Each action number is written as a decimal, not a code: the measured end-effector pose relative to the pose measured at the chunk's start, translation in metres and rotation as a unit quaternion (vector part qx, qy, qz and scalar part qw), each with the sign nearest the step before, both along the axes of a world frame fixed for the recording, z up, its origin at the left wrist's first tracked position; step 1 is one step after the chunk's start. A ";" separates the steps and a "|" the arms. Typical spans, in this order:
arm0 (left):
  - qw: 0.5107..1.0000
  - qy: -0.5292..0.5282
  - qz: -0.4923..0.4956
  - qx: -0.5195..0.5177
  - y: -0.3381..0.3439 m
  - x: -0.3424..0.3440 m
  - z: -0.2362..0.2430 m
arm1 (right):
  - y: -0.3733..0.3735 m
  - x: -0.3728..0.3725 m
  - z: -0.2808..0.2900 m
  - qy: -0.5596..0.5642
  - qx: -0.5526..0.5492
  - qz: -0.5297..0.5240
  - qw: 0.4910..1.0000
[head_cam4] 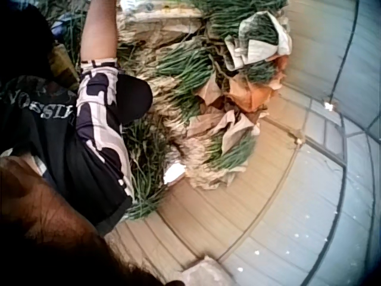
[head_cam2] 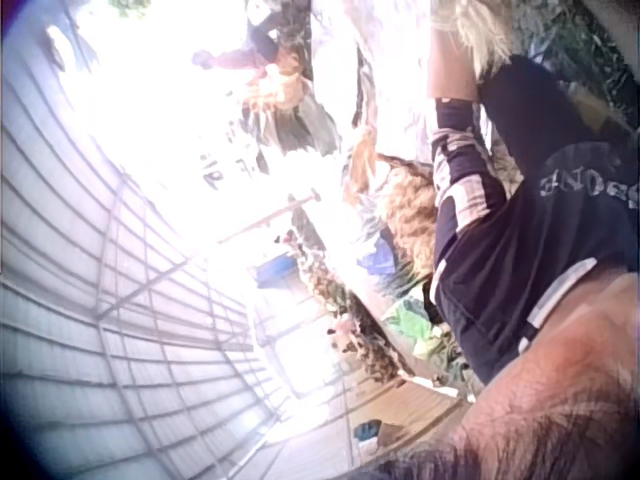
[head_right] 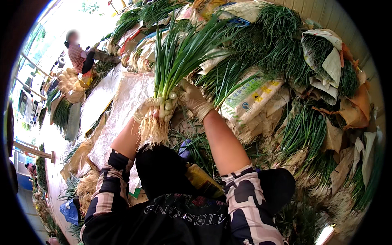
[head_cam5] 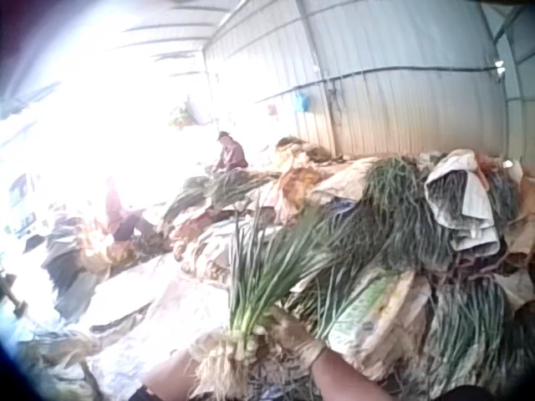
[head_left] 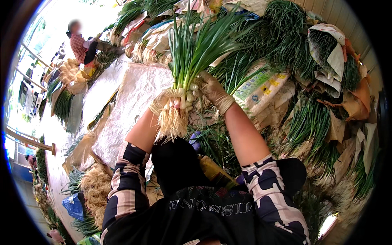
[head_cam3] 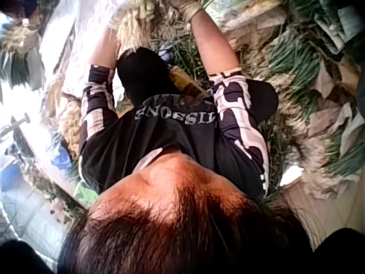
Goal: The person sits on the floor and sorts green onions by hand, gathering them into bundles and placing them on a white tarp. The person wears gloves and handles the onions one at a time.
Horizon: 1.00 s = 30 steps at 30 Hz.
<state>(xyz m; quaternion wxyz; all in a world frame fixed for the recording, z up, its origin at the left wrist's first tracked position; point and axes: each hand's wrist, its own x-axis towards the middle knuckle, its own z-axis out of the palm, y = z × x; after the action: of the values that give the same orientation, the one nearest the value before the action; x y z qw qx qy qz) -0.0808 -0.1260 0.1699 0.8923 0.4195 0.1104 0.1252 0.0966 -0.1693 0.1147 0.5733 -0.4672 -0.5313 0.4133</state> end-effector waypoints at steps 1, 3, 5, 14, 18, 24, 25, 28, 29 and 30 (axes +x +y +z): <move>1.000 0.004 -0.004 0.016 0.005 -0.001 -0.003 | 0.004 -0.002 -0.001 -0.004 0.041 0.012 0.999; 1.000 0.005 -0.001 0.030 0.021 -0.008 -0.020 | -0.013 -0.004 0.010 -0.104 -0.040 -0.026 0.993; 0.998 0.035 0.024 0.039 0.026 -0.005 -0.021 | -0.030 0.019 -0.009 -0.145 -0.006 -0.136 0.980; 0.987 -0.014 0.125 -0.098 0.028 -0.007 -0.017 | -0.080 0.063 -0.083 -0.335 -0.390 -0.067 0.855; 0.963 -0.077 0.220 -0.136 0.031 0.004 -0.001 | -0.047 0.011 -0.020 0.105 -0.095 0.009 0.990; 0.932 -0.131 0.274 -0.198 0.074 0.020 -0.014 | -0.043 -0.034 0.001 0.249 -0.134 0.161 0.946; 0.922 -0.112 0.324 -0.182 0.087 0.011 -0.021 | -0.048 -0.036 0.000 0.203 -0.123 0.125 0.963; 0.935 -0.209 0.220 -0.185 0.161 -0.064 -0.070 | -0.054 -0.031 -0.013 0.221 -0.108 0.112 0.963; 0.936 -0.228 0.193 -0.188 0.168 -0.086 -0.082 | -0.060 -0.021 -0.019 0.217 -0.147 0.130 0.956; 0.937 -0.247 0.163 -0.187 0.174 -0.107 -0.089 | -0.060 -0.009 -0.027 0.162 -0.203 0.129 0.957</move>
<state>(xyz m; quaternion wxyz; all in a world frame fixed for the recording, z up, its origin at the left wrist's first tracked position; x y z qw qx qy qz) -0.1877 0.0480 0.0812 0.9212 0.1771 -0.0251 0.3456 0.0880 -0.2297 0.0873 0.4861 -0.4284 -0.3920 0.6531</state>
